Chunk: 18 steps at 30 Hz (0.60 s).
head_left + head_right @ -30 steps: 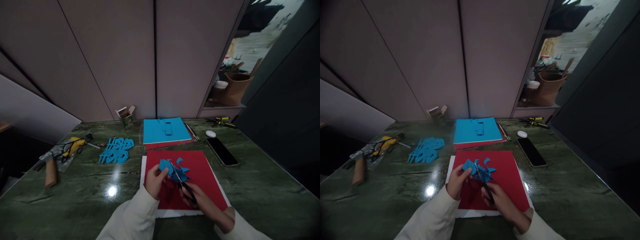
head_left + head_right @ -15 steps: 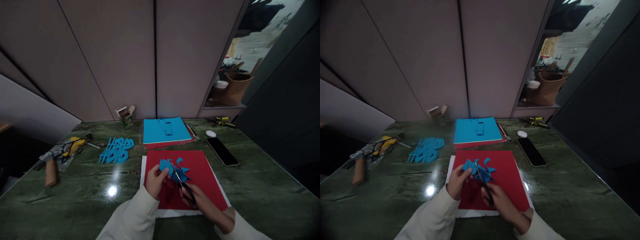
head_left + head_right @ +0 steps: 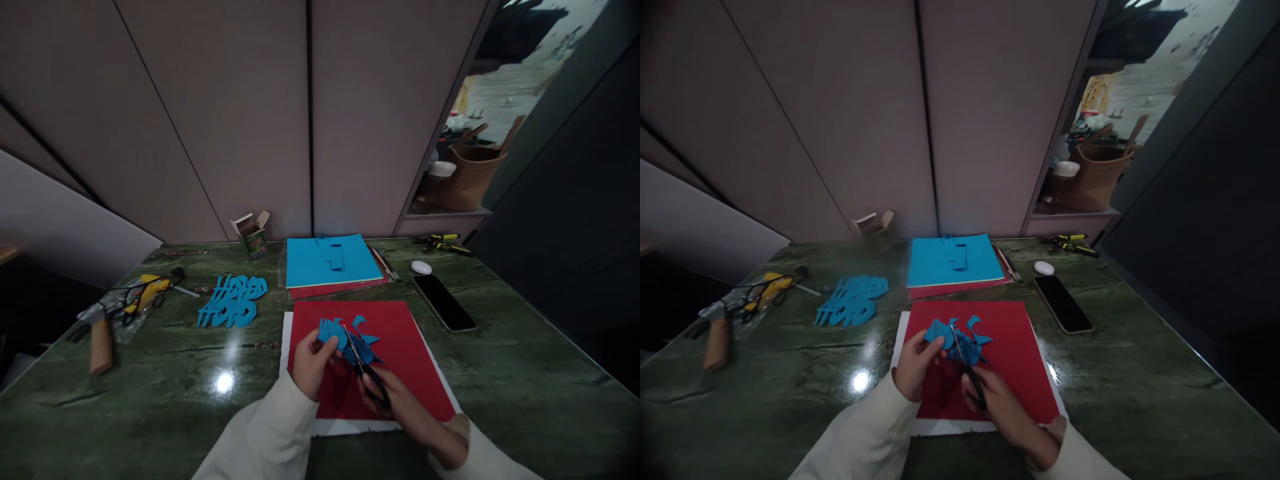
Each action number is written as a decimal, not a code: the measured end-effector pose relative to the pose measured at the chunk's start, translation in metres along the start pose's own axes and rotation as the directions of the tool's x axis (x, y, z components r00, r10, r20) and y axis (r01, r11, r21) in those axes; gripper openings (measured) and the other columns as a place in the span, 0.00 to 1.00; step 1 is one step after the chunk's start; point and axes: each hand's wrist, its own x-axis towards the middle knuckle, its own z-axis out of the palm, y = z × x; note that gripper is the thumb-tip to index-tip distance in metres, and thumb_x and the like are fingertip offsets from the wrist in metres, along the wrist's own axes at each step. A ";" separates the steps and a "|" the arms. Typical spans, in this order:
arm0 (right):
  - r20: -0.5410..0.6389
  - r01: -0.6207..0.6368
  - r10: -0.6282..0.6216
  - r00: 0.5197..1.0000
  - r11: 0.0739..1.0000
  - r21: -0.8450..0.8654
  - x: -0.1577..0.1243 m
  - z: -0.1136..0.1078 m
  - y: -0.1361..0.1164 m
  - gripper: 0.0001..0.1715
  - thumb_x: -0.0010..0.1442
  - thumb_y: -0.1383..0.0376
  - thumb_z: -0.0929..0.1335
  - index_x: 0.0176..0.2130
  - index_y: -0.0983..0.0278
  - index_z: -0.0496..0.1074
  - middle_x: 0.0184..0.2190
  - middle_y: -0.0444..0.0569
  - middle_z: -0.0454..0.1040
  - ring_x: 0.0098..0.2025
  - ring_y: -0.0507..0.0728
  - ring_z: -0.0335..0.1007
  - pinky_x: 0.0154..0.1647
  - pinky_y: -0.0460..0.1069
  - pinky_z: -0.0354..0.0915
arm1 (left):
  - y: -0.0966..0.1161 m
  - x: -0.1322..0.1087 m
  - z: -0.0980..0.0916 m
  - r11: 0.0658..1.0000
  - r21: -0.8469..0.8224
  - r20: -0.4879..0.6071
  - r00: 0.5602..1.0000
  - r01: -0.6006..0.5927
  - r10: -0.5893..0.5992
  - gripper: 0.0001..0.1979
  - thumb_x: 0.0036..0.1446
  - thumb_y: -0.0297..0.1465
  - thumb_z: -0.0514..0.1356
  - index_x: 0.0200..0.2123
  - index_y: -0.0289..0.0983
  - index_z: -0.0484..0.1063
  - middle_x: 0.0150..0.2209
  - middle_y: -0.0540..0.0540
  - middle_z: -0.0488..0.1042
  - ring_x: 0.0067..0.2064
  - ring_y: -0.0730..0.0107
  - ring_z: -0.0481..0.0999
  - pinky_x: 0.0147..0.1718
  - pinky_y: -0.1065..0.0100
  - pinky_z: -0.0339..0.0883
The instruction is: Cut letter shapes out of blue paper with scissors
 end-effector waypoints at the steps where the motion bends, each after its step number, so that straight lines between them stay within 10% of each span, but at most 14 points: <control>1: -0.007 -0.010 0.010 1.000 1.000 0.009 0.000 0.001 -0.001 0.25 0.46 0.45 0.65 0.26 0.65 0.63 0.21 0.40 0.60 0.21 0.47 0.56 0.20 0.41 0.51 | 0.000 0.000 0.000 1.000 -0.005 0.001 1.000 -0.001 0.001 0.11 0.45 0.36 0.61 0.26 0.32 0.69 0.19 0.50 0.70 0.22 0.75 0.67 0.20 0.74 0.57; 18: -0.037 0.018 -0.018 0.999 1.000 0.003 0.003 -0.002 0.009 0.23 0.46 0.47 0.66 0.26 0.65 0.65 0.20 0.40 0.60 0.22 0.47 0.55 0.22 0.42 0.54 | 0.001 0.000 0.000 1.000 -0.014 -0.008 1.000 0.003 -0.003 0.12 0.44 0.37 0.62 0.26 0.32 0.69 0.19 0.49 0.70 0.22 0.73 0.68 0.19 0.73 0.58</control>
